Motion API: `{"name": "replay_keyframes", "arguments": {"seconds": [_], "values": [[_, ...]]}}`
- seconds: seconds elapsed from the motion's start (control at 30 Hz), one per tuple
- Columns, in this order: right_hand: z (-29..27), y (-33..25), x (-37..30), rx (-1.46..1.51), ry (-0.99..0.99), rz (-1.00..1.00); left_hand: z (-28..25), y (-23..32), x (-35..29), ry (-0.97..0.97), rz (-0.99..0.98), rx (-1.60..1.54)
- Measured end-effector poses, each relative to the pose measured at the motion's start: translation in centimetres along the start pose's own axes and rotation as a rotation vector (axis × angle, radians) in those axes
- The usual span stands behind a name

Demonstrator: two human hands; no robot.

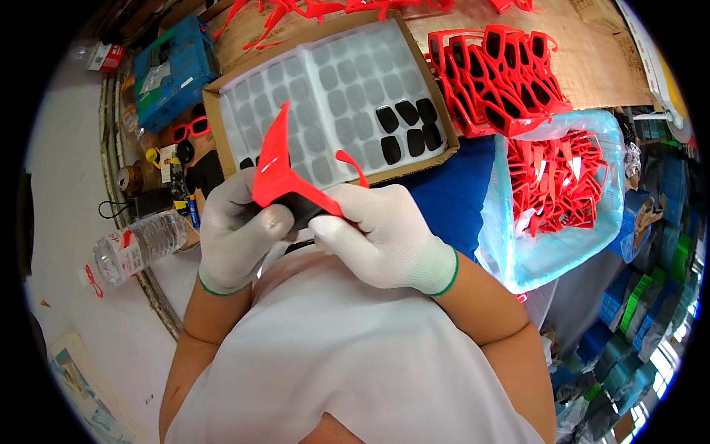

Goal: The person inserts black foam pads into red plastic eyewear frames one at a time. They pick up each frame, place a pad into each lens opening, and set the completed unit aside. The process repeats with multiple frames throughout the clip.

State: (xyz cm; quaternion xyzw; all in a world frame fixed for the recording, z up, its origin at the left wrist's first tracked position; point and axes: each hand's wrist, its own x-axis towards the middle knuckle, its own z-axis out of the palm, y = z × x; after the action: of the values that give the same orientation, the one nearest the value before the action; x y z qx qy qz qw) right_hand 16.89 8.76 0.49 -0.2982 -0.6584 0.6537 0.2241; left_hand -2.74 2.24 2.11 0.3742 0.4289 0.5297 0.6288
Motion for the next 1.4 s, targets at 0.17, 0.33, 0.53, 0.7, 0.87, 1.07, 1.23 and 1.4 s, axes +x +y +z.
{"name": "replay_keyframes", "arguments": {"seconds": [0.17, 0.33, 0.53, 0.7, 0.87, 1.07, 1.23, 1.4], "values": [[0.8, -0.7, 0.3, -0.028, 0.123, 0.125, 0.8, -1.4, 0.6, 0.183, 0.016, 0.19], [1.4, -0.1, 0.6, -0.178, 0.211, 0.138, 1.7, -2.9, 0.8, 0.361, 0.122, 0.609], [1.5, -0.1, 0.8, -0.19, 0.232, 0.136, 1.5, -3.3, 1.2, 0.38, 0.258, 0.697], [0.2, -0.7, 0.9, -0.063, 0.074, 0.121, 0.6, -3.3, 0.4, 0.274, 0.159, 0.492], [-0.6, 0.1, 1.2, -0.036, 0.036, 0.044, 0.0, -1.5, 1.9, 0.095, 0.211, 0.688], [-4.1, 1.0, 1.8, -0.149, 0.171, -0.031, -0.1, 0.0, 6.8, -0.105, 0.271, 0.718], [-9.2, 2.6, 1.4, -0.295, 0.281, -0.144, -7.1, -0.1, 19.8, 0.202, 0.268, 0.912], [-10.8, 1.1, 4.2, -0.363, 0.275, -0.151, -29.2, 2.9, 44.7, 0.578, 0.117, 1.295]]}}
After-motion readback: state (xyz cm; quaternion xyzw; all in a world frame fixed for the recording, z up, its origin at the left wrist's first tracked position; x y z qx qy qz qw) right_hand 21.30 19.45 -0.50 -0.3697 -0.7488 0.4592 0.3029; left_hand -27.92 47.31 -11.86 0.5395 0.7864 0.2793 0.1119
